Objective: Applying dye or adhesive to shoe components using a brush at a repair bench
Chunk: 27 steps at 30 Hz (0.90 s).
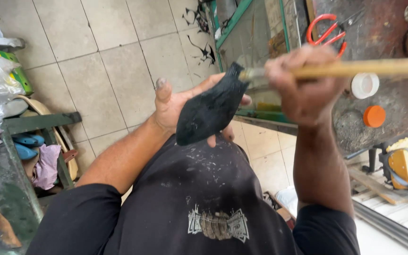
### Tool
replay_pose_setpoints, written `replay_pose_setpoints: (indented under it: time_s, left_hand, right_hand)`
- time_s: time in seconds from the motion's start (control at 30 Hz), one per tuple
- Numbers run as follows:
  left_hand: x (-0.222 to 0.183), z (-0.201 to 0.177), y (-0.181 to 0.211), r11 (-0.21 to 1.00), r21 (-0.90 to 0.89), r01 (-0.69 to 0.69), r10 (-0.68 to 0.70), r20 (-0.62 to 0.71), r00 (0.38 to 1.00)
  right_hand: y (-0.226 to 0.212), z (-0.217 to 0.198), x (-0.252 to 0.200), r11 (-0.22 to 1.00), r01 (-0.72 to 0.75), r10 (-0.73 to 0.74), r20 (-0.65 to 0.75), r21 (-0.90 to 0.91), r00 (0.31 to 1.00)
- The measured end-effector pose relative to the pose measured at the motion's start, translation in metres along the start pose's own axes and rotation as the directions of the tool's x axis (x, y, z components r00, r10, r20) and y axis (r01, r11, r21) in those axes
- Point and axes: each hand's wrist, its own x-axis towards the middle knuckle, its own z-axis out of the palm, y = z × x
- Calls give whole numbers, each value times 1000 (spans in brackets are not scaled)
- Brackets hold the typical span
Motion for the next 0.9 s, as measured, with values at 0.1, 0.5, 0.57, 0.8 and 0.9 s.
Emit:
replay_pose_setpoints:
  time_s: [0.1,0.5,0.57,0.8,0.9]
  left_hand:
    - [-2,2,3,997,-74,8,-14,-82,997]
    - [-10,-25,26,950,-298,-96,20,-246,969]
    - [-11,-23,30,954,-295,-61,-30,-294,955]
    - [-21,-27,24,977,-212,-36,-44,-357,933]
    - [-24,-23,29,933,-342,-110,-13,-338,941]
  right_hand:
    - [-1,7,3,979,-102,40,-321,-179,946]
    - [18,34,-35,998,-34,30,72,58,997]
    - [13,40,-43,984,-99,86,93,148,992]
    - [-45,-18,-91,898,-367,279,-332,-242,901]
    - [-72,-67,-88,656,-408,92,-469,-635,878]
